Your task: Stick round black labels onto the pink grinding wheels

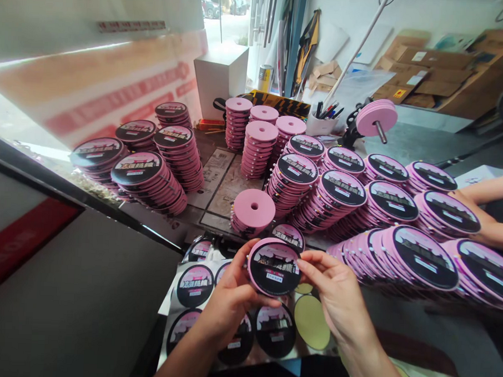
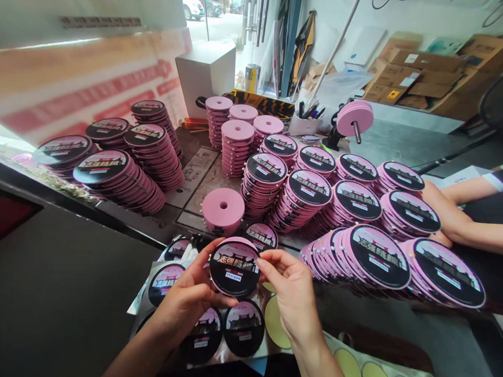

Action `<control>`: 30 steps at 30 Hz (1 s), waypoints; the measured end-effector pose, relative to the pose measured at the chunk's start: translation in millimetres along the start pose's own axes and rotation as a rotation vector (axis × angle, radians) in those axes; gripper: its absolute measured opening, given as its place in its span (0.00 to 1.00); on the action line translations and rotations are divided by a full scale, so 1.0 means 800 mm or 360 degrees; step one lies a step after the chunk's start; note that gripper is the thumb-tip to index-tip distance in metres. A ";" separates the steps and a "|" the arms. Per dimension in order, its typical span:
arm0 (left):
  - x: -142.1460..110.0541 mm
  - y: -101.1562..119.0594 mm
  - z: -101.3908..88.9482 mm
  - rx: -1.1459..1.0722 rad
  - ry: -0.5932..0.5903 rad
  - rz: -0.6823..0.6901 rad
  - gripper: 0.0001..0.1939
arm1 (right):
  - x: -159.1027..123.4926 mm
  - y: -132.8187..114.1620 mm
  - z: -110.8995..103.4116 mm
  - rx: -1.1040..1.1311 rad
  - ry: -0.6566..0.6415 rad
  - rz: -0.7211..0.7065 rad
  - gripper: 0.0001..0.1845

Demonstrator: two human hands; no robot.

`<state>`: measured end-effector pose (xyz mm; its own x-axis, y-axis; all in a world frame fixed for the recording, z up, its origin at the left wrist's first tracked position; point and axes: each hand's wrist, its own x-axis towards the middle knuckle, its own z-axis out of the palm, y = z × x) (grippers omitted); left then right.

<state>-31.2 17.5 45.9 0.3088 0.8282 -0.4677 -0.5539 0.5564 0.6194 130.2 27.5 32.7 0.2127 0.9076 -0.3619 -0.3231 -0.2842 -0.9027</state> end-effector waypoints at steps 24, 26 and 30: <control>0.002 -0.007 -0.009 0.0064 -0.0083 0.0070 0.36 | -0.001 0.001 0.001 -0.0073 0.0027 -0.0058 0.13; 0.002 -0.008 -0.009 0.0062 -0.0084 0.0089 0.35 | -0.001 0.002 0.001 -0.0090 0.0040 -0.0070 0.13; 0.002 -0.012 -0.011 0.0060 -0.0128 0.0130 0.34 | -0.001 0.005 0.000 -0.0110 0.0051 -0.0109 0.12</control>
<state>-32.0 13.1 33.6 0.3255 0.8728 -0.3637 -0.5510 0.4876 0.6772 128.9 25.3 29.3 0.2616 0.9157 -0.3049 -0.2428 -0.2433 -0.9391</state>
